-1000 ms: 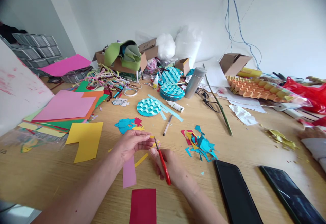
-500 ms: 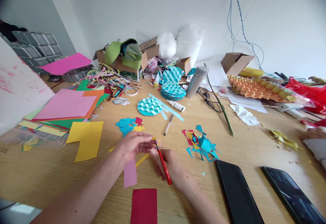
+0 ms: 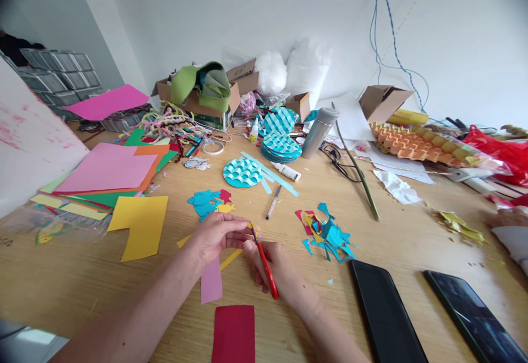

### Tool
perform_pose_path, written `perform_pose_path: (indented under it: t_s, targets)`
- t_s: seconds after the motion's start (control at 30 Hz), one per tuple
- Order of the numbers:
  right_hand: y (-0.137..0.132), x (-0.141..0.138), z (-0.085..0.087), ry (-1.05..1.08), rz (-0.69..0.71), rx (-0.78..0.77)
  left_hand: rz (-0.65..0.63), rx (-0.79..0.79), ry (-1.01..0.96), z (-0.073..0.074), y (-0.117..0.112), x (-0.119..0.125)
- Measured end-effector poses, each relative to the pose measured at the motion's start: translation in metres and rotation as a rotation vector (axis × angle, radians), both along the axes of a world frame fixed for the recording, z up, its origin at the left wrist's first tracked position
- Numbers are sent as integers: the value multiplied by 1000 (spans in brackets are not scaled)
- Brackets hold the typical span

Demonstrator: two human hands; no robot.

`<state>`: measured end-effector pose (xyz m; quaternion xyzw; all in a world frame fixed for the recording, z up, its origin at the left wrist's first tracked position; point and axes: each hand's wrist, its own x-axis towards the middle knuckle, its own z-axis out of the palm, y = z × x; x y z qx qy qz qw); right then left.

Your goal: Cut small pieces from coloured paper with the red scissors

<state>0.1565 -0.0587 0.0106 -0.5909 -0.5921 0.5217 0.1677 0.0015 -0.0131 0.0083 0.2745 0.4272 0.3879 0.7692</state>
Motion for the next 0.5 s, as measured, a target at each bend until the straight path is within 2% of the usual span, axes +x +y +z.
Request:
perform_pose_path:
  t_s: [0.5]
  targets:
    - [1,0,-2,17,-25,-15,29,-31,-22,1,0,1]
